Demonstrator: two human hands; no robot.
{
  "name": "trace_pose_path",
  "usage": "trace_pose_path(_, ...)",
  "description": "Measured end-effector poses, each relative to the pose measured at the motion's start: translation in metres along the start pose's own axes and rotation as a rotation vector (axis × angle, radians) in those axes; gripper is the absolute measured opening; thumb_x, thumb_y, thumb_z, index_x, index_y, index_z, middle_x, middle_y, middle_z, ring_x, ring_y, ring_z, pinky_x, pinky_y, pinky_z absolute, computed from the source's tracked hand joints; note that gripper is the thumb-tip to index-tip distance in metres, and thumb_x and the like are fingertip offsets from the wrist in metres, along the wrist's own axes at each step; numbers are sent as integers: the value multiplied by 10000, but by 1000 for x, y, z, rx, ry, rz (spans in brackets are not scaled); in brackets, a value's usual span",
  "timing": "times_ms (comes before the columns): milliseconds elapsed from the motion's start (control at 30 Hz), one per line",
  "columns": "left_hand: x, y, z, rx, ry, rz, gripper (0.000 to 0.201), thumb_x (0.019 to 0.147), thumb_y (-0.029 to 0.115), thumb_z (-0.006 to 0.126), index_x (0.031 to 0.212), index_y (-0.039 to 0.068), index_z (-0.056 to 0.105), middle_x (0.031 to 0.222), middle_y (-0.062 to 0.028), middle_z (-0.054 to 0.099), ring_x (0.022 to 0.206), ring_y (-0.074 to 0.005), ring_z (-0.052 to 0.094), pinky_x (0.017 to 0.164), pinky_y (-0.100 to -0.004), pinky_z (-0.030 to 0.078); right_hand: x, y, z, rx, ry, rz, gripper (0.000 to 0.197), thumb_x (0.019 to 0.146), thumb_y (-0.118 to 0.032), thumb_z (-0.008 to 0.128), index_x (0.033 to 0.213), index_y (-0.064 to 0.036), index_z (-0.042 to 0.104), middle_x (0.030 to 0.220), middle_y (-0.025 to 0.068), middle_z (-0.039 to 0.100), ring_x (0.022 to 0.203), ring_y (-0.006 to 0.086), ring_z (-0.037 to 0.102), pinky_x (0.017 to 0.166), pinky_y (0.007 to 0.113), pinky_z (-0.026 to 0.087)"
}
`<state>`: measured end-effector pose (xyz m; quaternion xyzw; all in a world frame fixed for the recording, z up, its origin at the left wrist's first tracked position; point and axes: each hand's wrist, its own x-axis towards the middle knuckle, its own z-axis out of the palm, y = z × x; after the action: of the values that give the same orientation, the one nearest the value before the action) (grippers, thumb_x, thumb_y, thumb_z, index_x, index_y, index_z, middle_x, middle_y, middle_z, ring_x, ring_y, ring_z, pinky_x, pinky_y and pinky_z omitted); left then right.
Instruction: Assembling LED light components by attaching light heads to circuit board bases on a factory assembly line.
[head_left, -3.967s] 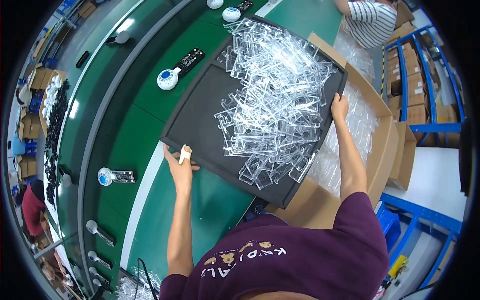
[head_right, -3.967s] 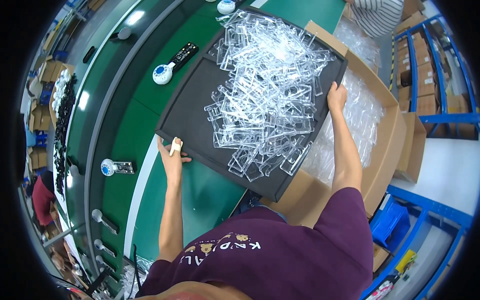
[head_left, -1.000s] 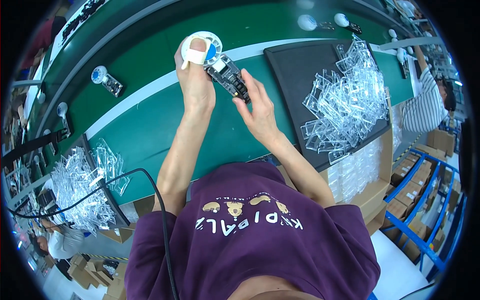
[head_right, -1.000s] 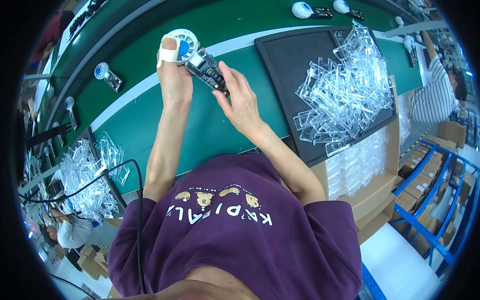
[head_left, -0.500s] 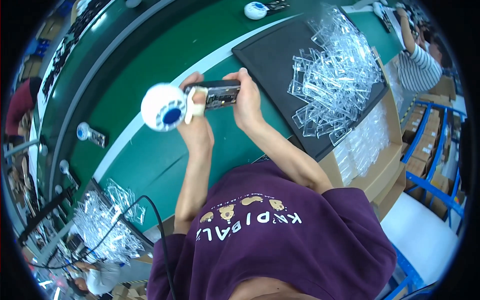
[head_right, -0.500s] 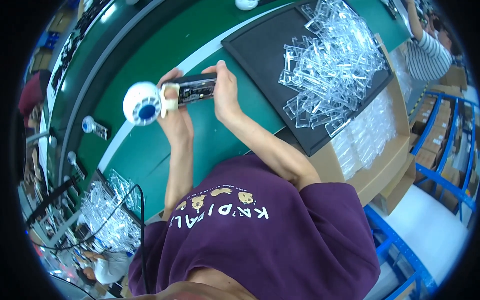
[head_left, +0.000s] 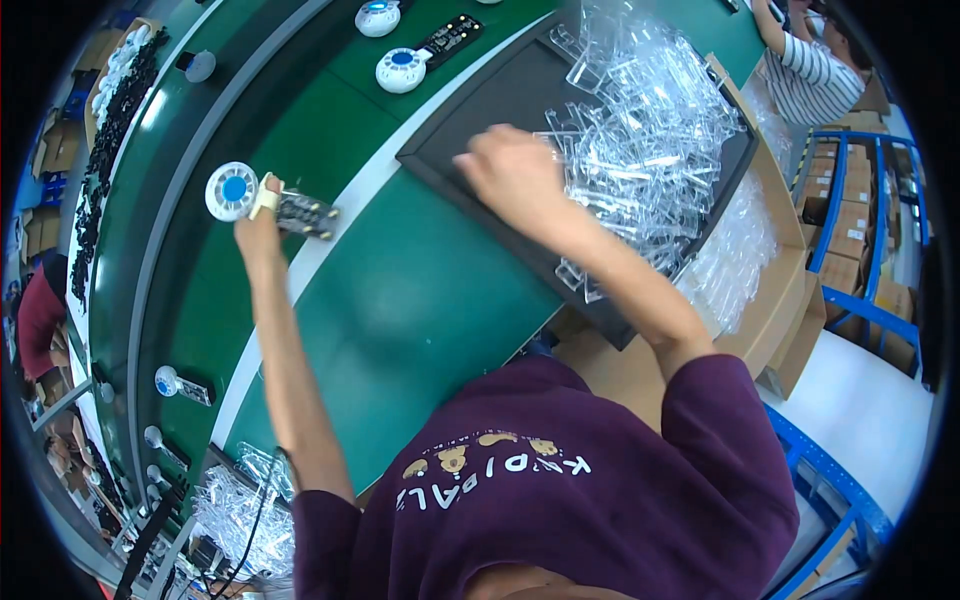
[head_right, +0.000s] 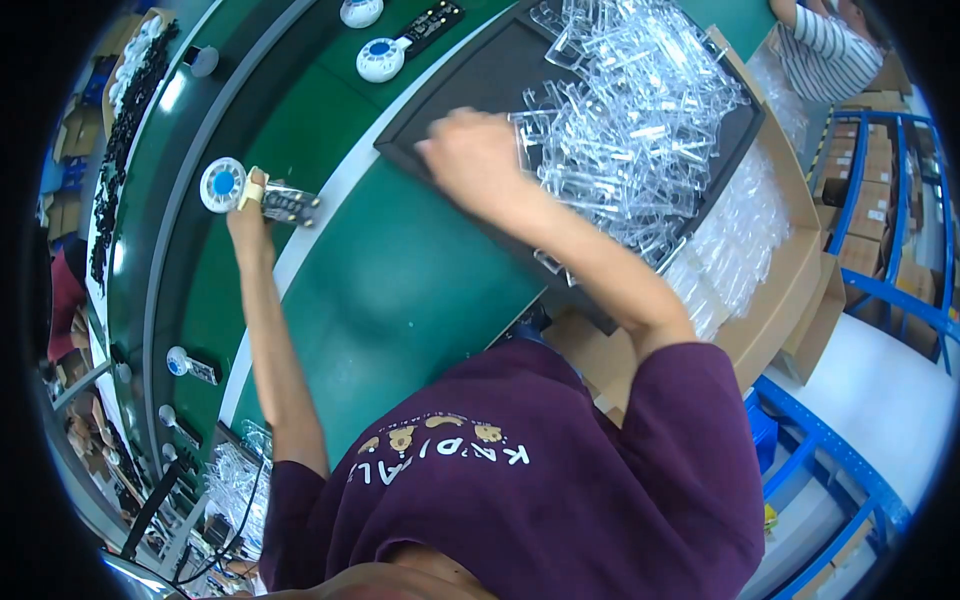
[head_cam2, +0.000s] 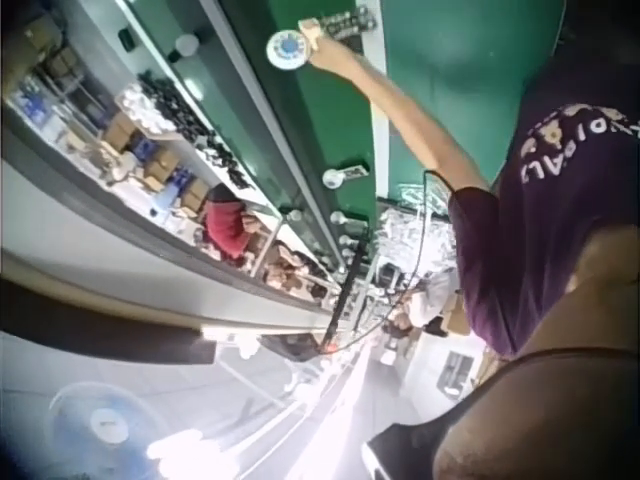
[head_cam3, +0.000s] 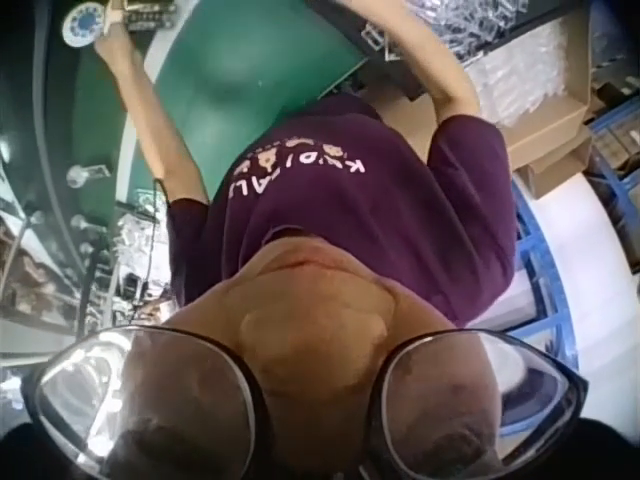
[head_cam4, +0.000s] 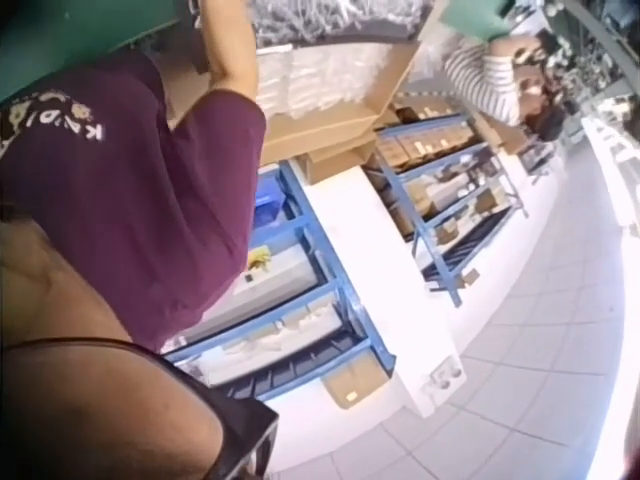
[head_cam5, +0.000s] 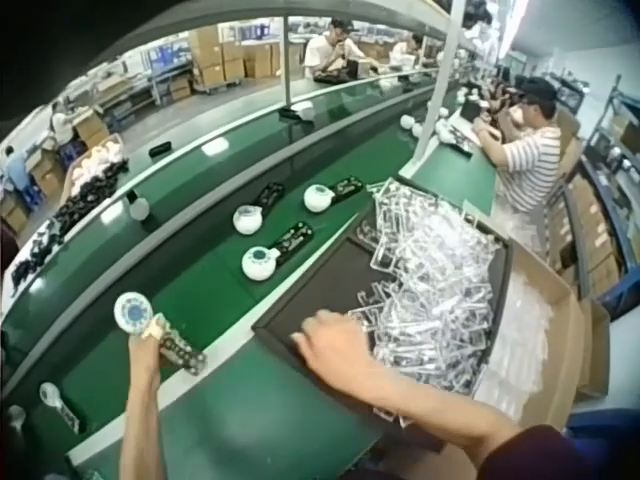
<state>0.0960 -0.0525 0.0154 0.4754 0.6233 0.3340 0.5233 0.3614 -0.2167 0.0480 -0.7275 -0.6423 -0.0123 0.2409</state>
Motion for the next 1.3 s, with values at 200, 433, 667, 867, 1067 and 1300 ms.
trace_pose_path(200, 32, 21, 17, 816, 486, 622, 604, 722, 434, 711, 1065, -31, 534, 923, -177, 625, 846, -331, 612, 736, -374, 472, -41, 74, -14, -536, -222, 63, 294, 678, -338, 706, 732, -59, 630, 815, 95, 541, 851, 241, 498, 752, 369, 339)
trace_pose_path(433, 21, 40, 177, 276, -240, -111, 668, 743, 486, 648, 1186, 19, 468, 1002, -151, 603, 840, -190, 627, 529, -355, 493, -31, 54, -8, -482, -256, 238, 245, 686, -264, 702, 776, -46, 639, 862, 103, 542, 909, 252, 473, 784, 383, 333)
trace_pose_path(667, -12, 22, 149, 231, 222, 598, 679, 655, 333, 794, 1151, 10, 462, 1086, -162, 526, 912, -241, 568, 772, -333, 483, -30, 47, -24, 32, -9, 216, 172, 785, -182, 628, 847, -21, 623, 813, 88, 565, 784, 210, 524, 727, 366, 399)
trace_pose_path(867, -75, 50, 66, -175, 184, 615, 637, 723, 333, 750, 1172, 13, 430, 1049, -117, 525, 934, -184, 531, 827, -300, 439, -15, 17, -31, 1461, -101, 654, 251, 883, -156, 529, 1092, -18, 548, 709, 69, 543, 686, 157, 556, 652, 290, 458)
trace_pose_path(1067, -87, 19, 23, -729, 58, 154, 607, 796, 314, 684, 1211, -2, 372, 1072, -113, 500, 982, -172, 504, 845, -298, 425, -23, -97, -26, 736, -266, 339, 401, 847, -219, 587, 1191, -45, 481, 749, 90, 529, 698, 174, 567, 653, 325, 477)
trace_pose_path(1300, -132, 28, 22, -762, 156, 197, 602, 832, 299, 641, 1242, -12, 328, 1109, -152, 478, 1001, -193, 502, 829, -301, 438, -31, -153, -4, 365, -90, -27, 471, 780, -247, 652, 1183, -61, 495, 858, 122, 506, 710, 250, 550, 602, 381, 473)
